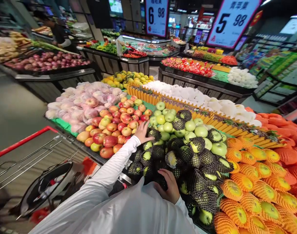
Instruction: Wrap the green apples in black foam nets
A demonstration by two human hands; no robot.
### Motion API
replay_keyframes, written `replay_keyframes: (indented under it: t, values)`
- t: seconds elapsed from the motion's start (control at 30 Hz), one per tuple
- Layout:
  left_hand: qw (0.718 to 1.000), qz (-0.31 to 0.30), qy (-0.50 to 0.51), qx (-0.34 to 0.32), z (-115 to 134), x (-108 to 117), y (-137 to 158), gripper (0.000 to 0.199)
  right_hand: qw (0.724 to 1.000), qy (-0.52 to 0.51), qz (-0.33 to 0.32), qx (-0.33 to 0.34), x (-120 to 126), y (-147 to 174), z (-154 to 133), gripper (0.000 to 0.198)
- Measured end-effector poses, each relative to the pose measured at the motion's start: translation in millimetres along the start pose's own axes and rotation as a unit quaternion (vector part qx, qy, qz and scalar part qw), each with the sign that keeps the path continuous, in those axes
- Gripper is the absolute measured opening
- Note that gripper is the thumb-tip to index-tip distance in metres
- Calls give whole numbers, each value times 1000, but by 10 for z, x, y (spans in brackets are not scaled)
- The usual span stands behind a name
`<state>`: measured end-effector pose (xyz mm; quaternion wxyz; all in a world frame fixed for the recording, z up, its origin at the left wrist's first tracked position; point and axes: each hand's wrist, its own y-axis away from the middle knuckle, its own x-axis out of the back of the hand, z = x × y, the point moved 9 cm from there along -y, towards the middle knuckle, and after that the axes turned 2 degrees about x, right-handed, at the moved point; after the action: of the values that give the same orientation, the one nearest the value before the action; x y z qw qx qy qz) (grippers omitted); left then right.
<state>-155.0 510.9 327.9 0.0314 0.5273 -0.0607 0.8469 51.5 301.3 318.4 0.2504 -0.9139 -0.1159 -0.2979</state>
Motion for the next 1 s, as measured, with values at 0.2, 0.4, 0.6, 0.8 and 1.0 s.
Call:
replay_keyframes:
  t: [0.2,0.4,0.6,0.8,1.0]
  values:
    - [954,267,17,138,-1271,756,1359,83,993,-24,-102,57,-171,102,-66,24]
    - [825,152,-50,543,-2546,101,3580,84,962,-88,-181,184,-411,240,-458,20]
    - [667,5,-10,745,-2288,-1214,5406,77,911,-157,-264,274,-749,549,-880,17]
    - [649,-29,-7,761,-2222,-1713,5865,91,907,-149,-285,270,-912,703,-1025,17]
    - [706,15,-55,706,-2953,-1222,5317,89,940,-95,-256,205,-888,605,-956,19]
